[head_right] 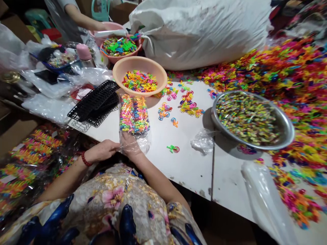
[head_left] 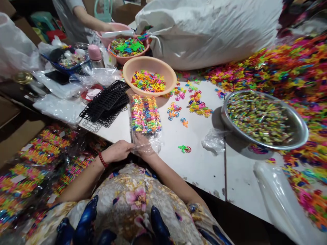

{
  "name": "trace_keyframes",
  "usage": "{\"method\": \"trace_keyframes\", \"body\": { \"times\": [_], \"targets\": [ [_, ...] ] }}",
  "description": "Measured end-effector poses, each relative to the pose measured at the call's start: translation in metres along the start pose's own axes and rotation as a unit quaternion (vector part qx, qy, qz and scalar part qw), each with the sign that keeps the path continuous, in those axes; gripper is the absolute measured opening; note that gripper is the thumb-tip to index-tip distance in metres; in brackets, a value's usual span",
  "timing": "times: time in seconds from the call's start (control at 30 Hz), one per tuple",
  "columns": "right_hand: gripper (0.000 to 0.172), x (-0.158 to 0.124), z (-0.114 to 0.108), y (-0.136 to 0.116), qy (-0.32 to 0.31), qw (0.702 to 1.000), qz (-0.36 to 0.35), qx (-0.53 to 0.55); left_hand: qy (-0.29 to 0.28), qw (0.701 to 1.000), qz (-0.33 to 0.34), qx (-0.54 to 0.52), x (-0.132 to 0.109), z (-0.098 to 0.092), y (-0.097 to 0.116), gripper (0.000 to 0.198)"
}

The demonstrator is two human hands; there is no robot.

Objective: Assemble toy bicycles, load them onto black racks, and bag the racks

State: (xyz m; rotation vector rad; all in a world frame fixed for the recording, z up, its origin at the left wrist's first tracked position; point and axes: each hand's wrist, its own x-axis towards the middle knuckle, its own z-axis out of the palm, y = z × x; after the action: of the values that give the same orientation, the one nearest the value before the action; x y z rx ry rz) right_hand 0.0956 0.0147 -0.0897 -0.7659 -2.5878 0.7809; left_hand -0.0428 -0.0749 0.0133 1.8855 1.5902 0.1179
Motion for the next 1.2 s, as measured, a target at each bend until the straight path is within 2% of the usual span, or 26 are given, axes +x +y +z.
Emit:
{"method": "trace_keyframes", "body": {
  "times": [0.1,0.17,0.2,0.23,0.3,0.33,0.4,0.43,0.5,0.63,0.73,0.8,0.87,0.93,1.0,1.03,1.1,1.2],
  "targets": [
    [0.041,-0.01,0.0,-0.004,0.018,0.994,0.019,0.107,0.007,0.997,-0.049,0.053,-0.005,-0.001,-0.004,0.021],
    [0.044,-0.028,-0.009,-0.009,0.04,0.975,0.062,0.21,0.03,0.992,-0.092,0.086,-0.01,0.004,-0.006,0.02],
    [0.047,-0.038,-0.017,-0.012,0.045,0.948,0.096,0.299,0.048,0.988,-0.112,0.096,-0.013,0.008,-0.006,0.02],
    [0.049,-0.049,-0.027,-0.015,0.046,0.901,0.135,0.41,0.071,0.984,-0.128,0.102,-0.015,0.013,-0.007,0.019],
    [0.05,-0.066,-0.05,-0.022,0.043,0.762,0.205,0.613,0.138,0.975,-0.145,0.092,-0.017,0.026,-0.007,0.017],
    [0.048,-0.073,-0.061,-0.025,0.046,0.699,0.225,0.678,0.176,0.969,-0.154,0.076,-0.016,0.033,-0.007,0.015],
    [0.041,-0.08,-0.079,-0.028,0.083,0.608,0.248,0.75,0.236,0.955,-0.179,0.029,-0.01,0.046,-0.005,0.015],
    [0.037,-0.082,-0.084,-0.028,0.111,0.577,0.261,0.766,0.251,0.949,-0.192,0.011,-0.006,0.051,-0.003,0.02],
    [0.029,-0.085,-0.088,-0.023,0.153,0.538,0.3,0.773,0.253,0.942,-0.22,0.007,0.003,0.058,0.0,0.024],
    [0.026,-0.098,-0.081,-0.003,0.184,0.504,0.383,0.752,0.208,0.931,-0.291,0.066,0.014,0.062,0.002,0.033],
    [0.029,-0.113,-0.077,0.007,0.193,0.489,0.414,0.743,0.193,0.932,-0.302,0.051,0.015,0.066,0.001,0.03],
    [0.03,-0.122,-0.077,0.005,0.186,0.501,0.418,0.735,0.207,0.933,-0.293,0.007,0.014,0.069,-0.001,0.03],
    [0.031,-0.128,-0.078,-0.004,0.148,0.539,0.406,0.723,0.23,0.934,-0.271,-0.041,0.011,0.072,-0.001,0.031],
    [0.036,-0.133,-0.081,-0.014,0.084,0.609,0.386,0.688,0.233,0.943,-0.232,-0.057,0.005,0.075,0.0,0.031],
    [0.044,-0.138,-0.085,-0.022,0.039,0.689,0.366,0.624,0.196,0.96,-0.195,-0.034,-0.004,0.075,0.003,0.03],
    [0.046,-0.141,-0.088,-0.023,0.034,0.72,0.36,0.592,0.165,0.969,-0.183,-0.019,-0.009,0.074,0.004,0.029],
    [0.042,-0.144,-0.095,-0.02,0.052,0.747,0.363,0.554,0.096,0.982,-0.162,-0.012,-0.021,0.066,0.007,0.026],
    [0.037,-0.147,-0.105,-0.008,0.111,0.739,0.394,0.535,0.018,0.991,-0.116,-0.061,-0.039,0.046,0.007,0.023]
  ]
}}
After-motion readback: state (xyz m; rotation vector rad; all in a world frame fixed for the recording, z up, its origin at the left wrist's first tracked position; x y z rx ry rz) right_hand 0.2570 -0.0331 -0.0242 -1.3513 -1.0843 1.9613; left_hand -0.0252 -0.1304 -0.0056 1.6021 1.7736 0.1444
